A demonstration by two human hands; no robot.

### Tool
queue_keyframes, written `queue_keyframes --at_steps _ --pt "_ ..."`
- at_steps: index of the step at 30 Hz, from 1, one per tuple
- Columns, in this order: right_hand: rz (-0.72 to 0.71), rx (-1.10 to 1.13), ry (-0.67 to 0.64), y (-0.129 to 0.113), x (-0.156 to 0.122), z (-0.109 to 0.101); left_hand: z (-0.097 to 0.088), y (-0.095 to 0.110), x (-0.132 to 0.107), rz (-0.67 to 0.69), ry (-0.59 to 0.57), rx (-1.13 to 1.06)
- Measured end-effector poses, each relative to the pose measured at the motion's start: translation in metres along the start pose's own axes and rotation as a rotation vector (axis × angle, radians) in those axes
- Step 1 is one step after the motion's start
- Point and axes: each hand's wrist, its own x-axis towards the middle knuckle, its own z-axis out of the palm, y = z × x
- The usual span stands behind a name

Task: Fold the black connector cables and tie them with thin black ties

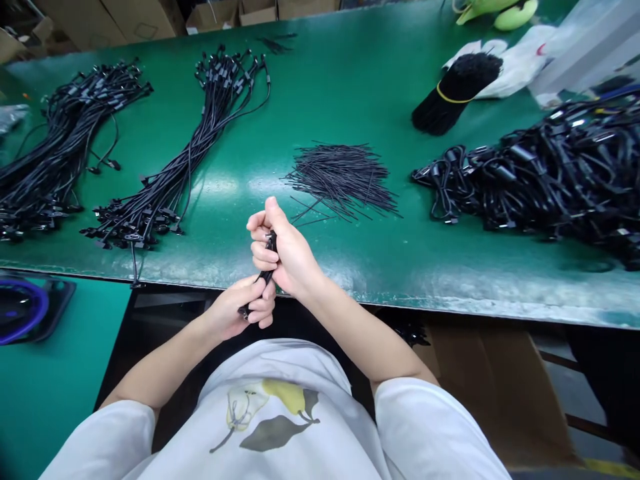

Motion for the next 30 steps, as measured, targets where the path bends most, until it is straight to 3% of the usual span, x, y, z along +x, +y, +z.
queue_keyframes --at_steps 4,7,10,12,15,17,22,27,30 --pt "0.003 -0.005 0.006 0.004 0.005 -0.006 0.0 -0.004 0.005 0.011 0.042 0.036" --pt "-0.106 -0.108 0.058 0.001 0.006 -0.01 0.0 -0.001 0.007 0.027 0.069 -0.051" --pt "-0.393 -0.485 0.131 -0.012 -0.002 -0.02 -0.003 0.005 0.007 0.013 0.115 -0.09" --pt "-0.636 -0.896 0.043 -0.02 -0.012 -0.031 -0.007 0.009 0.006 0.001 0.168 -0.028" --pt "-0.801 -1.454 -0.339 -0.021 -0.03 -0.05 -0.012 0.013 0.004 -0.05 0.21 0.135" --pt "-0.857 -1.716 -0.506 -0.013 -0.039 -0.06 -0.012 0.012 0.004 -0.122 0.166 0.261" --pt "-1.047 -2.19 -0.538 0.001 -0.046 -0.072 -0.008 0.009 0.005 -0.117 0.115 0.726" --pt "-1.122 -2.286 -0.498 -0.005 -0.041 -0.077 -0.007 0.016 0.009 0.0 0.172 1.063" --pt "-1.04 -2.278 -0.513 0.0 -0.037 -0.082 -0.009 0.018 0.013 0.117 0.191 1.291"
